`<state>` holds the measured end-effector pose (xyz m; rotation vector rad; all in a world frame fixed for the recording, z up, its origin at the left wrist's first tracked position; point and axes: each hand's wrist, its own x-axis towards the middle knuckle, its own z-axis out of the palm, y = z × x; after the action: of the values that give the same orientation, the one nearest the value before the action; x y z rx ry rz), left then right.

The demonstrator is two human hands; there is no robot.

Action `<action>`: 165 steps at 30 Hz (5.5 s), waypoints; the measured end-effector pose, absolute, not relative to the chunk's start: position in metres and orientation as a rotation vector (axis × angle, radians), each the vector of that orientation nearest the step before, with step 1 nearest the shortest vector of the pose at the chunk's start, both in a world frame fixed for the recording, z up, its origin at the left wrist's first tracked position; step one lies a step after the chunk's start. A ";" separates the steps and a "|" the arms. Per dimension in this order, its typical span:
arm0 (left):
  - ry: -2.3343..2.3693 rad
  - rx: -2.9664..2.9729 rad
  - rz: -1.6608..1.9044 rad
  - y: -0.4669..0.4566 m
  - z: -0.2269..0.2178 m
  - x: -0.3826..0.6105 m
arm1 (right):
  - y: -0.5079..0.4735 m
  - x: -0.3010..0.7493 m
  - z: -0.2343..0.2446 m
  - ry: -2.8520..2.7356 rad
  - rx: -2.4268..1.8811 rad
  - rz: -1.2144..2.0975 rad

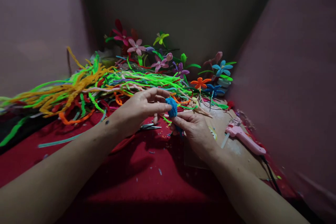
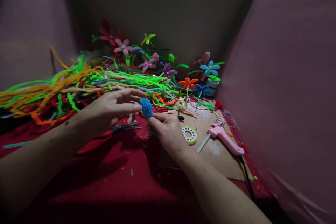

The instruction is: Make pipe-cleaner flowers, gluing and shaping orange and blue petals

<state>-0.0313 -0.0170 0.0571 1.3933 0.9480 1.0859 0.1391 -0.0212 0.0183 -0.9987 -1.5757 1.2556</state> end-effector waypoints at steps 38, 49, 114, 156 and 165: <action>1.056 1.595 1.099 -0.023 0.060 -0.033 | -0.024 0.141 0.014 -1.846 -0.944 0.512; 1.131 1.601 1.035 -0.021 0.056 -0.034 | -0.021 0.140 0.010 -2.033 -1.026 0.409; 1.171 1.821 1.303 -0.031 0.061 -0.027 | -0.018 0.146 0.015 -2.071 -0.920 -0.571; 1.193 1.445 1.180 -0.022 0.063 -0.034 | -0.018 0.140 0.018 -2.038 -1.073 0.610; 1.121 1.330 1.577 -0.007 0.058 -0.044 | -0.007 0.147 0.021 -1.155 -0.798 1.817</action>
<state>-0.0443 -0.0068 0.0582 1.3301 1.1208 1.5767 0.1466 -0.0066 0.0206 -0.7975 -1.1552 1.8172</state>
